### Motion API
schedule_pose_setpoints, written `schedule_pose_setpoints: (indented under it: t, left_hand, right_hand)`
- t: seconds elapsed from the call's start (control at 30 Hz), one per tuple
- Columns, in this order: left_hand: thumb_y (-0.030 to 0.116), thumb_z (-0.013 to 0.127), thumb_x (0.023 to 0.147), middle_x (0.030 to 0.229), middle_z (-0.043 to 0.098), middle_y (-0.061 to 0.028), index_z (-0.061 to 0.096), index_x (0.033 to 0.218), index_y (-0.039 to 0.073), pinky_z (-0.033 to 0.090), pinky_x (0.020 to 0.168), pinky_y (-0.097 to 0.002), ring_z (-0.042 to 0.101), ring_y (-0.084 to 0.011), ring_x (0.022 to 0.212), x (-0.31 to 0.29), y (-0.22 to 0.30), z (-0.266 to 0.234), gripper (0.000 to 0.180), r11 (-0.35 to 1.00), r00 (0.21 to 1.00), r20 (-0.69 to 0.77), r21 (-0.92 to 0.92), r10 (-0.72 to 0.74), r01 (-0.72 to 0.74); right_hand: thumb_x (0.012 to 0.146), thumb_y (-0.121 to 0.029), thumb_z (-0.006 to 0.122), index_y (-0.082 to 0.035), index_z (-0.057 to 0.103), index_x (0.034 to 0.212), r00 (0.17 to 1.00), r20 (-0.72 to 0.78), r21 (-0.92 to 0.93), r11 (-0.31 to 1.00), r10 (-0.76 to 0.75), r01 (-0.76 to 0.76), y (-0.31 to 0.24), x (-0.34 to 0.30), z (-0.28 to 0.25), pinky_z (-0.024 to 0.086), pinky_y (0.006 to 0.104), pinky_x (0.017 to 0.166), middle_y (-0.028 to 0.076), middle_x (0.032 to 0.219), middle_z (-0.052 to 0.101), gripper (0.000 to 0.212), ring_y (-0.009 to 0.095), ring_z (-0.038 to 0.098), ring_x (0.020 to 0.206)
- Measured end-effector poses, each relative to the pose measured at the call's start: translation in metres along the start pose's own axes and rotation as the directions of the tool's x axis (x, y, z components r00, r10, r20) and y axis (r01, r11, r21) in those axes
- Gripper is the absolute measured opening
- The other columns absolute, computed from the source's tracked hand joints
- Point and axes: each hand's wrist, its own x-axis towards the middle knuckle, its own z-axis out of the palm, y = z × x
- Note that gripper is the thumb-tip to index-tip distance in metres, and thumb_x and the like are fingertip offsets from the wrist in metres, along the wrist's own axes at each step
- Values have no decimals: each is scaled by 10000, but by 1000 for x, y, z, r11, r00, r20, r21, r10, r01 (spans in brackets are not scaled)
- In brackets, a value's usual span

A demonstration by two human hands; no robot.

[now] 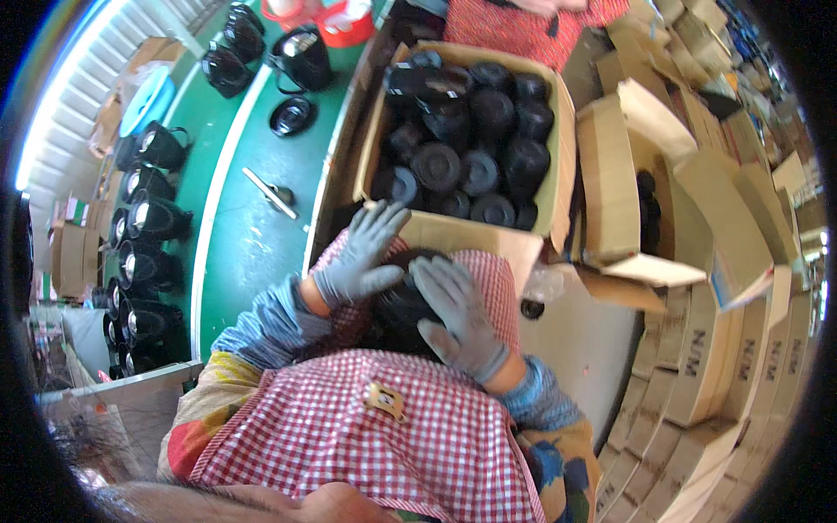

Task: The person repeatedly picks up black kettle bodies and lids from a cardboard box, uses a metal scraper to clean the rim of each kettle, and then places the finished units on a green table. The person also handles a water bottle and a phone on the table during the process.

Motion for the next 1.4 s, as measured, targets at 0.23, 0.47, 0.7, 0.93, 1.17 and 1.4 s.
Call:
schedule_pose_setpoints:
  t: [0.23, 0.47, 0.7, 0.93, 1.17, 1.4]
  left_hand:
    - [701, 579, 878, 1559, 387, -257, 378, 1544, 71, 182, 1195, -639, 326, -462, 1466, -4, -3, 16, 938, 995, 996, -85, -104, -2, -7]
    - [698, 598, 864, 1568, 393, -234, 408, 1534, 94, 181, 1192, -635, 313, -463, 1474, 13, 26, -6, 922, 937, 999, -11, -345, 47, -48]
    - [729, 516, 902, 1590, 359, -254, 359, 1559, 41, 148, 1199, -637, 276, -503, 1482, 4, 21, -7, 965, 993, 999, 39, -111, -29, 33]
    - [721, 488, 920, 1609, 345, -233, 362, 1573, 118, 95, 1223, -621, 266, -488, 1498, 9, 1, 4, 898, 996, 996, 34, -38, -80, 81]
    - [666, 504, 951, 1518, 457, -257, 435, 1513, 61, 196, 1196, -607, 344, -461, 1460, 17, -12, -4, 828, 986, 959, 238, 98, -155, 135]
    - [383, 607, 961, 1068, 721, -211, 672, 1243, 92, 539, 889, -475, 687, -419, 998, 84, -12, 31, 410, 921, 830, 527, -202, -184, 333]
  right_hand:
    - [1077, -328, 424, 29, 451, 1481, 1000, 22, -86, 996, -20, 22, 22, 0, 15, 318, 438, 1188, 261, 1463, 507, 539, 412, 479, 1369]
    - [956, -449, 550, 19, 495, 1450, 999, 36, -97, 995, 28, -25, 18, 3, 9, 333, 530, 1162, 240, 1421, 549, 682, 431, 501, 1338]
    - [1021, -488, 443, 39, 503, 1434, 998, 60, -110, 994, -5, 11, 11, 0, 10, 309, 524, 1175, 274, 1440, 520, 673, 436, 447, 1383]
    - [1028, -536, 406, 21, 445, 1480, 985, 172, -109, 994, 23, -4, 1, -3, 1, 273, 520, 1197, 269, 1505, 448, 719, 428, 410, 1411]
    - [909, -544, 633, 4, 374, 1539, 945, 325, -71, 997, 28, -5, 9, 3, -7, 235, 559, 1219, 281, 1561, 377, 874, 442, 331, 1467]
    - [857, -719, 563, -131, 373, 1578, 840, 502, -102, 950, -207, 295, 14, 69, 2, 65, 579, 1247, 180, 1620, 345, 950, 395, 230, 1535]
